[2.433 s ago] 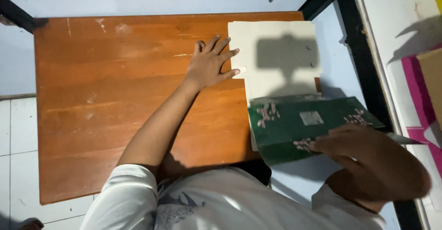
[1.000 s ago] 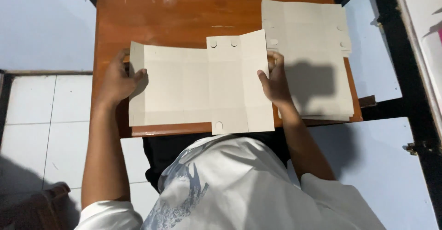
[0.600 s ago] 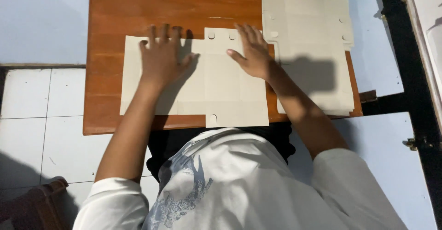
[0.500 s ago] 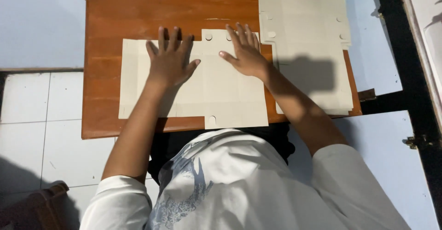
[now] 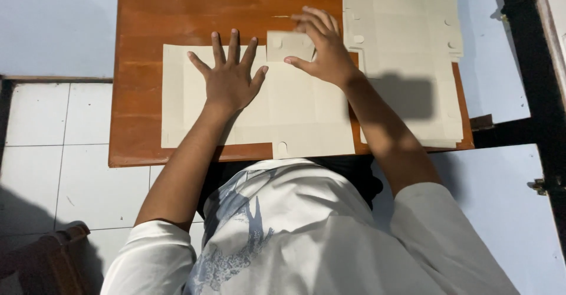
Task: Folding and assembling a cardboard box from a flat template on a wooden table.
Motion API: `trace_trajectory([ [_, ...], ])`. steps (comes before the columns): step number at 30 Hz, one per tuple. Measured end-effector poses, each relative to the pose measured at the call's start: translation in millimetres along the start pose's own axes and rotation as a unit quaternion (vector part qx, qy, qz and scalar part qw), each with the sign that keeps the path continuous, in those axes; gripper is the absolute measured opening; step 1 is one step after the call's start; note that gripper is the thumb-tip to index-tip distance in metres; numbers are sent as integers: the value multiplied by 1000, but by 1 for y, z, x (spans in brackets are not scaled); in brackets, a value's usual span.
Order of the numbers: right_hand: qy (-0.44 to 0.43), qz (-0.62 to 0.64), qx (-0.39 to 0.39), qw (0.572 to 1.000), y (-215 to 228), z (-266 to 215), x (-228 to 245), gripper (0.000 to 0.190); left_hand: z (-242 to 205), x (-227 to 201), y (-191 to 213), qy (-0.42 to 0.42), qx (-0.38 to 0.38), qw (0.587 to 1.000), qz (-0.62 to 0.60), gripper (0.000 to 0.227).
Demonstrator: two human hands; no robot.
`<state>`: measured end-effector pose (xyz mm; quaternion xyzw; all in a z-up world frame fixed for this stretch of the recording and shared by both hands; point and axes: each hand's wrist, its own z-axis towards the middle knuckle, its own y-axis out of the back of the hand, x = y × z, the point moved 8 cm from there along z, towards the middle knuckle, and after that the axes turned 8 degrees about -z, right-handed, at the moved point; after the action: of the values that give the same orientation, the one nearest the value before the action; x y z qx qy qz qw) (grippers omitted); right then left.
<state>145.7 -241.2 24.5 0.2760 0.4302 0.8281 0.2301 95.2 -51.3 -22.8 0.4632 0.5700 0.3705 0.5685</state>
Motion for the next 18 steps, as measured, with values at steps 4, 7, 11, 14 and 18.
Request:
trace_trajectory([
  [4,33,5,100,994,6,-12,35,28,-4,-3,10,-96,-72,987,-102,58],
  [7,7,0,179,984,-15,-28,38,27,-8,-11,17,-189,-128,963,-141,44],
  [11,25,-18,155,987,-21,-25,44,16,0,-14,1,-158,-97,978,-95,59],
  [14,51,0,151,987,-32,-20,47,49,5,-16,-2,-98,-4,994,-53,80],
  [18,44,-30,171,984,-47,-23,43,52,-3,-20,8,-69,18,996,-51,77],
])
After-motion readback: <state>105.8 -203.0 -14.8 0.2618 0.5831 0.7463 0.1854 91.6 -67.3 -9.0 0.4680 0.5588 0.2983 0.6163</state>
